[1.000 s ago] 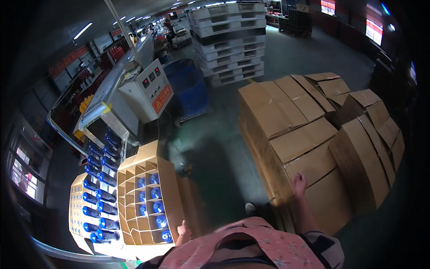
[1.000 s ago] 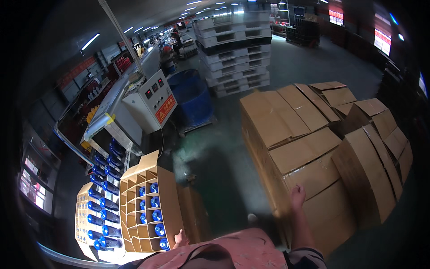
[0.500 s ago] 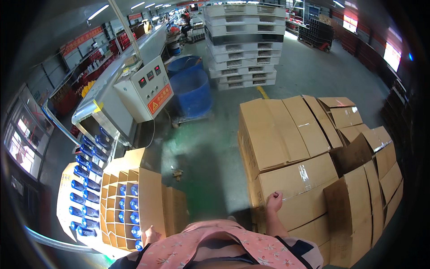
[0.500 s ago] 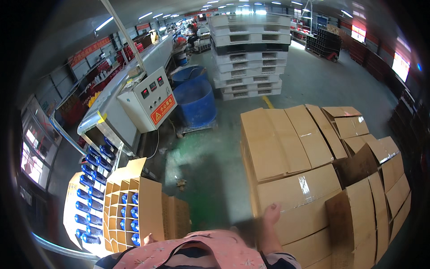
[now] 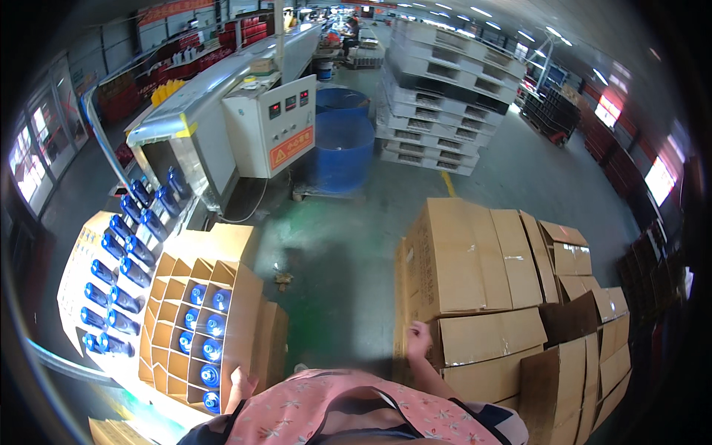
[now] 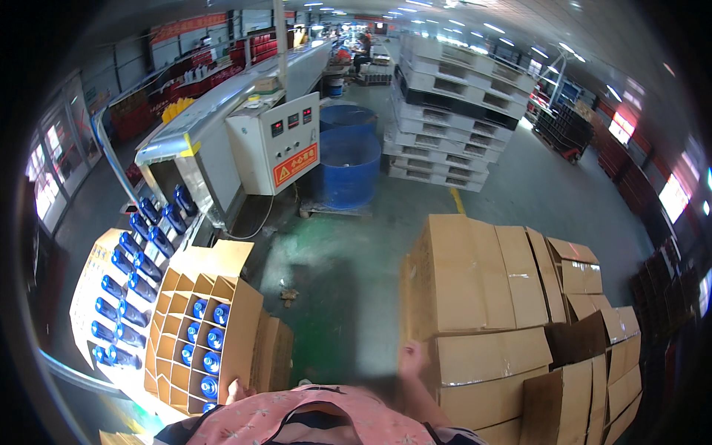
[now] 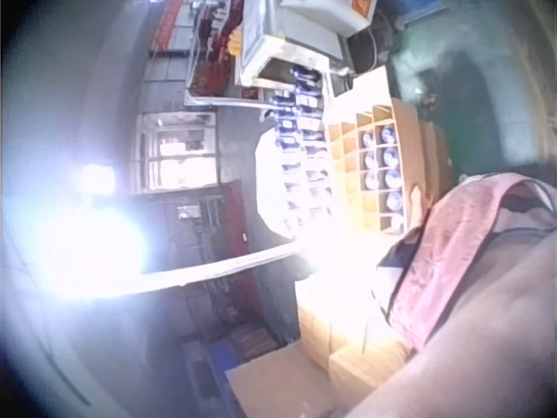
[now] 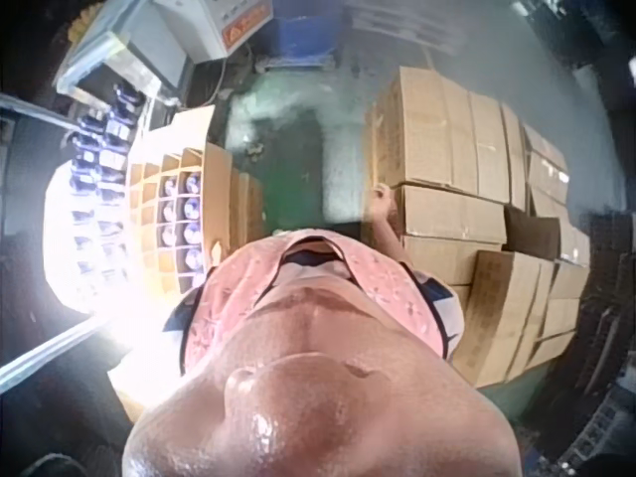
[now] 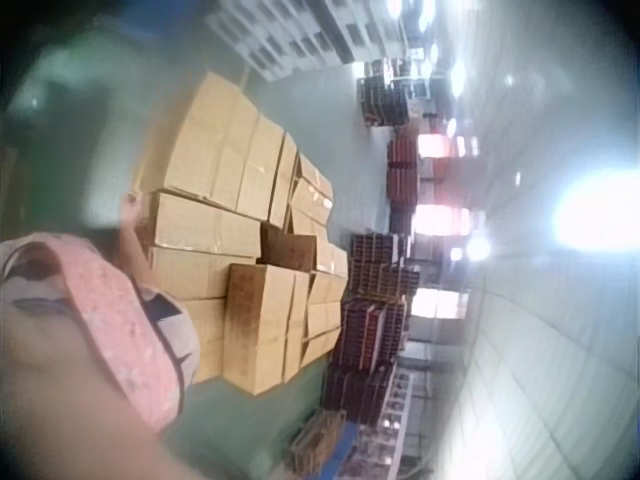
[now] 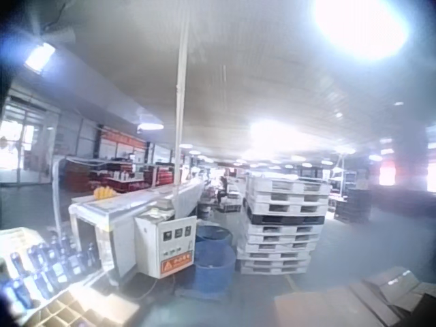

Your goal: The person places blue bottles from a conveyor belt into a cardboard box with compartments. They handle the bottles one at a time, occasionally inspecting a bottle before placing it in the box. The person continues filling the box until it is full, then moves to a new box and repeats the process.

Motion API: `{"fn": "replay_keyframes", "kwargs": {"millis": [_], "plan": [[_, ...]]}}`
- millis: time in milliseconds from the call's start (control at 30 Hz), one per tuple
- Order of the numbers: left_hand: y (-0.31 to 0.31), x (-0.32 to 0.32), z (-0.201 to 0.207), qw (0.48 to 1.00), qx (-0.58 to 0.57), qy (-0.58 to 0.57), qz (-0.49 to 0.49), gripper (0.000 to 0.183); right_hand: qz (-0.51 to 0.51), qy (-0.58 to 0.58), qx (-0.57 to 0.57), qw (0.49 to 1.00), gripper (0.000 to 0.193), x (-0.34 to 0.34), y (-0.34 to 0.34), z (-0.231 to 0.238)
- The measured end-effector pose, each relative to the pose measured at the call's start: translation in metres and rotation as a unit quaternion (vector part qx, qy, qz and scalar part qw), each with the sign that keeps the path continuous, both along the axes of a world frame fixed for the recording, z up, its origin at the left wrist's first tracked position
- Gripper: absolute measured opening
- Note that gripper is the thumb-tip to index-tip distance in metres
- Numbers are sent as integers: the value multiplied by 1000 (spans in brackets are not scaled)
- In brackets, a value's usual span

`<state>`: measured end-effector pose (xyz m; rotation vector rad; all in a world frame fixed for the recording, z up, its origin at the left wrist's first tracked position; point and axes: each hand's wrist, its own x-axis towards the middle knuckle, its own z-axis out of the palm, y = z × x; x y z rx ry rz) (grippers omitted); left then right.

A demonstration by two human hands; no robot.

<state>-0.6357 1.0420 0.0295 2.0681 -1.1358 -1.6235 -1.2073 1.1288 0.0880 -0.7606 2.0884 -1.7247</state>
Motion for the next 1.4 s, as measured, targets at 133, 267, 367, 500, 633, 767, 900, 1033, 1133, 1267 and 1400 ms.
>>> {"fn": "replay_keyframes", "kwargs": {"millis": [133,267,367,500,633,767,900,1033,1133,1267,1400], "plan": [[1,-10,43,916,117,212,318,34,221,-268,68,935,31,74,-114,9],[27,13,87,909,183,215,305,52,411,-267,211,846,45,166,-217,28],[72,59,97,883,193,254,346,61,495,-232,242,802,56,235,-270,45],[125,111,81,803,178,404,401,90,566,-186,307,742,86,320,-316,57],[125,142,72,800,156,367,449,83,573,-190,367,708,104,381,-344,60],[98,165,85,808,148,305,481,77,566,-194,382,704,96,413,-371,54],[67,192,114,825,136,245,491,71,524,-209,431,704,74,438,-404,38],[51,218,152,853,110,155,487,65,464,-165,468,734,50,449,-419,21],[51,232,158,884,83,55,456,61,465,-156,468,735,26,443,-412,9],[28,234,98,893,69,-13,444,62,481,-206,463,716,29,428,-410,-1],[25,206,58,813,47,-225,535,49,399,224,270,847,88,413,-440,2]]}}
